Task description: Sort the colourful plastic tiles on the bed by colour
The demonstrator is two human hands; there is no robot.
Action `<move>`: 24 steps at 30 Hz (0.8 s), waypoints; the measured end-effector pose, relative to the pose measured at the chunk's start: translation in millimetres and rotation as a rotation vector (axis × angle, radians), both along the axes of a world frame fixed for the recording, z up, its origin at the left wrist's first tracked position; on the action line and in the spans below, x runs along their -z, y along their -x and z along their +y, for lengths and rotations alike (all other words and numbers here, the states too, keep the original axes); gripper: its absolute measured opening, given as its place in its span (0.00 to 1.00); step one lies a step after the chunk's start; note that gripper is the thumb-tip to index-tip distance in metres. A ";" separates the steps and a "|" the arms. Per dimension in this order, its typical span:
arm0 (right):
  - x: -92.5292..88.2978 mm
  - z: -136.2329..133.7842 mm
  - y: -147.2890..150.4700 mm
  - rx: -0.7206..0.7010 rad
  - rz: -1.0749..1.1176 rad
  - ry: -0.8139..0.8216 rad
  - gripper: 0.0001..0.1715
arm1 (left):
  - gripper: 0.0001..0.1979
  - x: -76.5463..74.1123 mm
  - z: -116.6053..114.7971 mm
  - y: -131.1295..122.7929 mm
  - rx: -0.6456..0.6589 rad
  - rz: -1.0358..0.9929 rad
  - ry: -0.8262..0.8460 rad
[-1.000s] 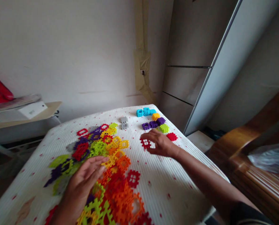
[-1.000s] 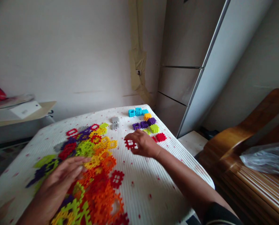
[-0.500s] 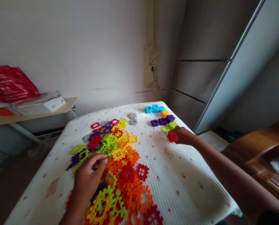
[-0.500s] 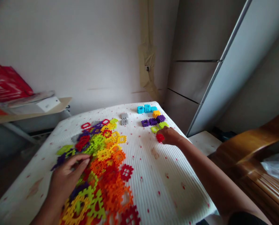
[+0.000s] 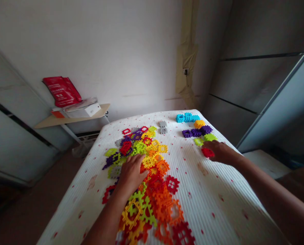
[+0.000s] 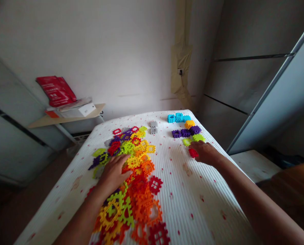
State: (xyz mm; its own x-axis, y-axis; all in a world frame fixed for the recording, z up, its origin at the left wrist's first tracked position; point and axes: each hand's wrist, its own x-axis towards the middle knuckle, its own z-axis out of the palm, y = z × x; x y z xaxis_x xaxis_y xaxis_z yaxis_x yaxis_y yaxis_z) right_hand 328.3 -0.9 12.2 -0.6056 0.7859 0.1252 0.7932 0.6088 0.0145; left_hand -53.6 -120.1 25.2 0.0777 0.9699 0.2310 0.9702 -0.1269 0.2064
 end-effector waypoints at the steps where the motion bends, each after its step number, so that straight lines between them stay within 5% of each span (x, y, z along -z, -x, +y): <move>1: -0.8 -1.8 2.9 -0.021 0.032 -0.028 0.24 | 0.24 -1.3 1.7 0.0 0.009 0.019 0.019; 10: -10.3 -24.5 54.1 -0.198 0.168 -0.030 0.21 | 0.15 0.5 10.6 4.4 0.109 0.028 0.012; 14: -10.9 -29.0 74.0 -0.250 0.201 0.002 0.18 | 0.14 3.9 9.5 10.4 0.049 -0.094 -0.046; 19: -9.4 -33.6 102.1 -0.347 0.341 -0.031 0.17 | 0.18 3.7 10.3 14.2 -0.184 -0.569 -0.034; 24: -13.4 -47.2 141.9 -0.447 0.528 -0.066 0.24 | 0.27 -1.4 7.8 8.5 -0.134 -1.042 0.170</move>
